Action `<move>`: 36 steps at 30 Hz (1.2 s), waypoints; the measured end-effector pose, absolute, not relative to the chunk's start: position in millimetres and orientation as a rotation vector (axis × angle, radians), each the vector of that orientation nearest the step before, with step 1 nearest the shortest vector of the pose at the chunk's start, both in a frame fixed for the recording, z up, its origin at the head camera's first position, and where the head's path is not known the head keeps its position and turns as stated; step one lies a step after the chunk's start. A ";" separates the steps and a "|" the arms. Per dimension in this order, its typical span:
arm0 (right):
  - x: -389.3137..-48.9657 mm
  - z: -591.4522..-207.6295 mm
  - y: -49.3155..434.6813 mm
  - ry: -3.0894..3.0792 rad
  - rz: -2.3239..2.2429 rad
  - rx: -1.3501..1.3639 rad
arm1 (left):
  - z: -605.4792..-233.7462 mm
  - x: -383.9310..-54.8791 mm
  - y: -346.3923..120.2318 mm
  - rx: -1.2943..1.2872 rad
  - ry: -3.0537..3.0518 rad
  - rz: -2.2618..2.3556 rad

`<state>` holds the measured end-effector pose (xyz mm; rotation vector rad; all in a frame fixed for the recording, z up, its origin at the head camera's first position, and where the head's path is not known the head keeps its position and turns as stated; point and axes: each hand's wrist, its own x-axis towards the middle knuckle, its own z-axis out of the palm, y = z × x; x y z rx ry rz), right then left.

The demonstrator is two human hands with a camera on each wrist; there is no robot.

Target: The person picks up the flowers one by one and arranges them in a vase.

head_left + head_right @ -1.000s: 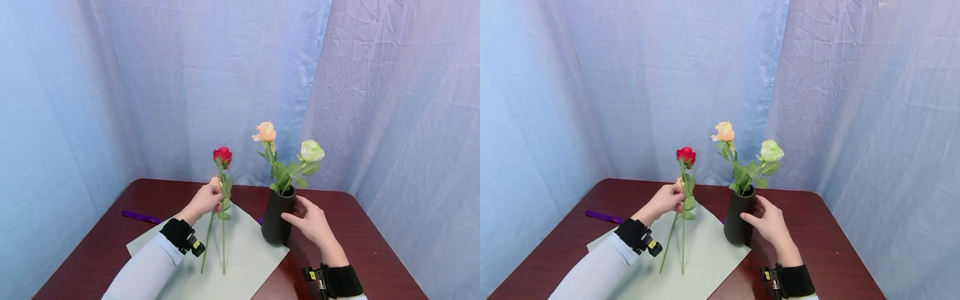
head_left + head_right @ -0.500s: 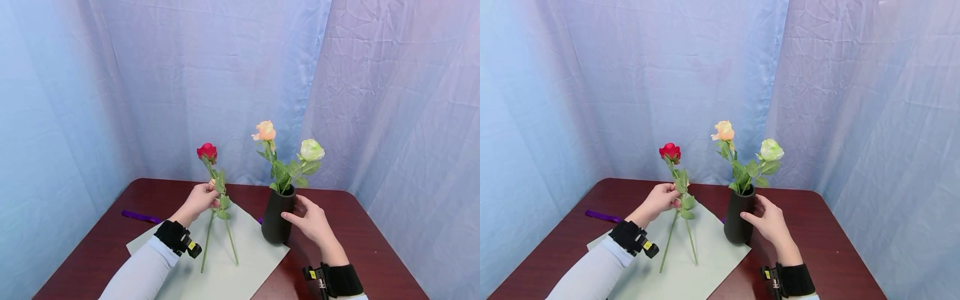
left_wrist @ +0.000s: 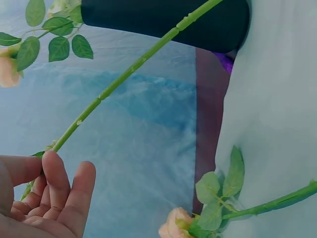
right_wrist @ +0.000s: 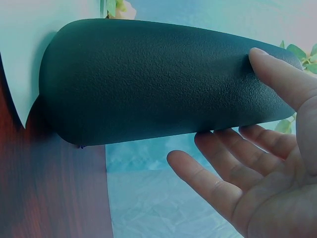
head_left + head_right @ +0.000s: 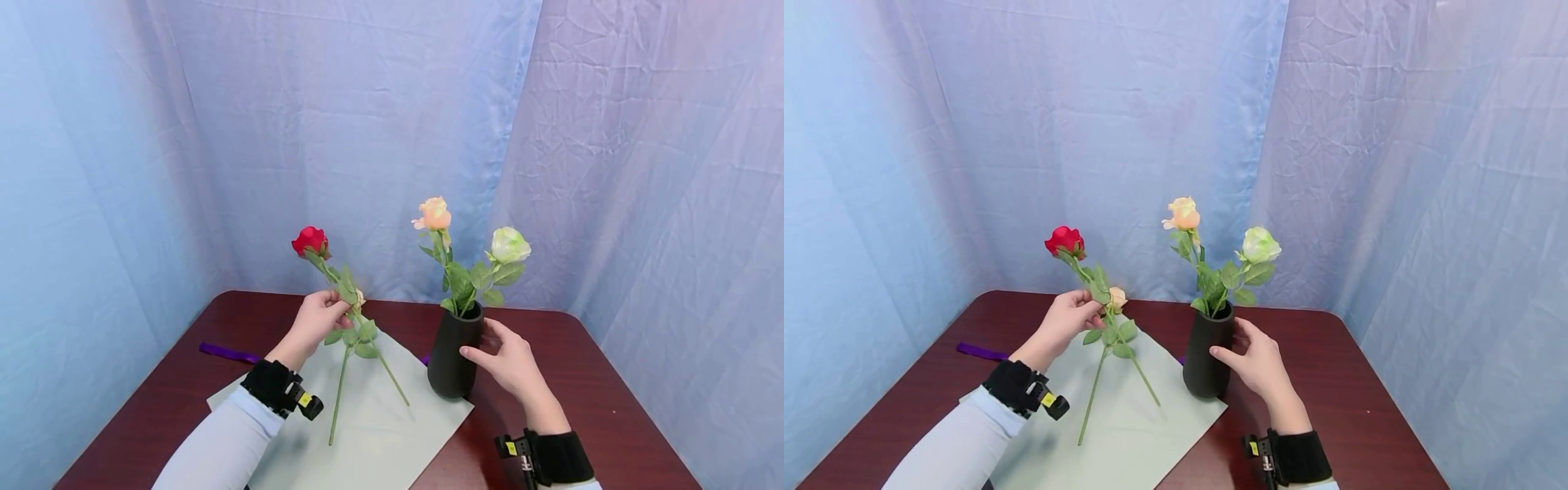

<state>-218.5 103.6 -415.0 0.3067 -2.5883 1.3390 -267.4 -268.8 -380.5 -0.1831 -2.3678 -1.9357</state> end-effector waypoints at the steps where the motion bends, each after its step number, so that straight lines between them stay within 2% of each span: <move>1: -218.6 -415.0 103.6 -2.589 1.337 0.305 | -378.7 -266.5 -269.5 -0.190 -2.358 -1.935; 23: -217.9 -414.7 103.2 -2.591 1.346 0.300 | -344.1 -246.7 -268.0 -0.328 -2.021 -2.006; 36: -218.0 -415.6 103.6 -2.597 1.331 0.301 | -330.9 -243.9 -264.8 -0.323 -1.783 -2.100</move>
